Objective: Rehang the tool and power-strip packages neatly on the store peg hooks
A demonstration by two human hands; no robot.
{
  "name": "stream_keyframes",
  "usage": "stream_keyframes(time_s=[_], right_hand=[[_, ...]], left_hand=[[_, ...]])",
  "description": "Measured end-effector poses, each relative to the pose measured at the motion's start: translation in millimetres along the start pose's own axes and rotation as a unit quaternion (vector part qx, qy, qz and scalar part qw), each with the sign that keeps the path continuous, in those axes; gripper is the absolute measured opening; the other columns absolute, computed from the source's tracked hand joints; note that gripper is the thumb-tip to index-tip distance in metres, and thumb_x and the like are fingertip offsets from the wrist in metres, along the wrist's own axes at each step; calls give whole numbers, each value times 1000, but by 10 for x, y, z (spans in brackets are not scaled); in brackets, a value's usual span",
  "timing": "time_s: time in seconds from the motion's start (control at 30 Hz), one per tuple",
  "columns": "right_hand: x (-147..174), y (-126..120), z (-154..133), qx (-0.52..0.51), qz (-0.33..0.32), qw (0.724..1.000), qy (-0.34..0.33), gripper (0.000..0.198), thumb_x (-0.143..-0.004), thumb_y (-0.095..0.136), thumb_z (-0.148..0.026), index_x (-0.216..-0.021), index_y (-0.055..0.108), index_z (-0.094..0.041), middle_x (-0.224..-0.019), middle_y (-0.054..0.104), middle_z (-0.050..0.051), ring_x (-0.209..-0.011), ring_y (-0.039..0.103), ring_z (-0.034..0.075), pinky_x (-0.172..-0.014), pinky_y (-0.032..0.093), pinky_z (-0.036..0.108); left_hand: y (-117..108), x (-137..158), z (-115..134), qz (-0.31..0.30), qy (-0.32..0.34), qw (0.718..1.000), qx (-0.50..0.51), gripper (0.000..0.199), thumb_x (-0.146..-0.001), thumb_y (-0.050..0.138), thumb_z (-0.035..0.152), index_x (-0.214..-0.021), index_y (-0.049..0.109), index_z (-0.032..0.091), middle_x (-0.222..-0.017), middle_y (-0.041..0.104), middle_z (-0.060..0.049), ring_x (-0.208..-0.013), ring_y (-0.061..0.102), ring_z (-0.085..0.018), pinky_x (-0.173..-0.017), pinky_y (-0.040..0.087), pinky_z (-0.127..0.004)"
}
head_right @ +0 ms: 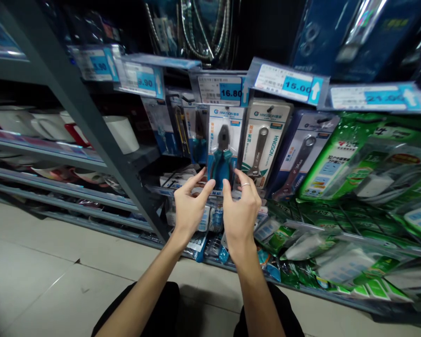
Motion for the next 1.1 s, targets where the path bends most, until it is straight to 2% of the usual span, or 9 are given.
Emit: stream_keyframes(time_s=[0.17,0.37,0.5,0.6,0.7,0.83,0.97,1.03,1.1], right_hand=[[15,87,89,39,-17,998,-51,27,-95,61,-21,-119,71,-13,-122,69,12,-116,65,22,-105,53,40],[43,76,60,12,-13,998,-59,27,-97,59,-22,-120,71,-16,-124,67,12,-118,63,22,-103,55,41],[32,20,1,-38,12,998,-48,24,-98,60,-27,-116,72,-17,-117,69,10,-106,67,19,-88,59,34],[-121,-29,-114,-139,29,989,27,29,-98,62,-37,-116,71,-16,-101,72,7,-84,69,15,-70,59,27],[-449,-37,-281,-248,20,963,98,46,-96,60,-50,-126,63,-14,-86,70,3,-58,62,9,-45,46,19],[-942,36,-442,-308,19,947,89,53,-95,59,-56,-126,57,-14,-85,68,1,-50,58,6,-38,36,16],[-1151,102,-482,-306,26,949,69,41,-95,60,-54,-106,60,-14,-80,67,0,-48,57,5,-36,36,15],[-1091,68,-502,-301,30,952,50,36,-96,60,-49,-103,60,-14,-80,68,0,-47,57,6,-36,37,16],[-916,-6,-500,-301,31,952,39,34,-98,59,-46,-108,62,-14,-81,69,1,-47,57,6,-37,40,16]], left_hand=[[-30,-75,-103,-20,24,999,-44,32,-94,66,29,-123,73,19,-130,70,-11,-119,66,-25,-81,61,-30],[14,-1,-97,-30,85,993,-76,36,-95,62,26,-131,67,21,-138,64,-11,-129,60,-25,-103,55,-38],[-10,10,28,-19,79,996,-20,27,-95,65,29,-120,72,22,-126,68,-11,-115,65,-23,-91,58,-32],[-31,-152,315,4,36,997,69,27,-92,70,36,-113,76,21,-103,70,-8,-82,66,-14,-68,54,-22],[49,-438,714,-8,-4,982,187,33,-89,73,42,-113,75,19,-79,62,-1,-54,48,-7,-46,40,-19],[266,-794,1073,-27,-40,961,272,22,-83,80,34,-91,71,15,-70,55,2,-48,40,-5,-39,29,-19],[362,-940,1087,7,-81,953,293,25,-78,85,31,-79,66,15,-57,42,7,-44,33,-4,-37,20,-19],[317,-904,1010,7,-59,958,281,23,-80,83,33,-84,69,15,-56,42,7,-44,33,-5,-37,22,-18],[210,-797,846,8,-20,970,242,24,-84,78,35,-98,73,15,-60,48,5,-46,38,-6,-39,28,-18]])
Point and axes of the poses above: each hand's wrist, its own x-axis away from the middle knuckle, its own y-axis out of the palm, z = x × y, the point moved 2 cm from there along -x, towards the middle knuckle
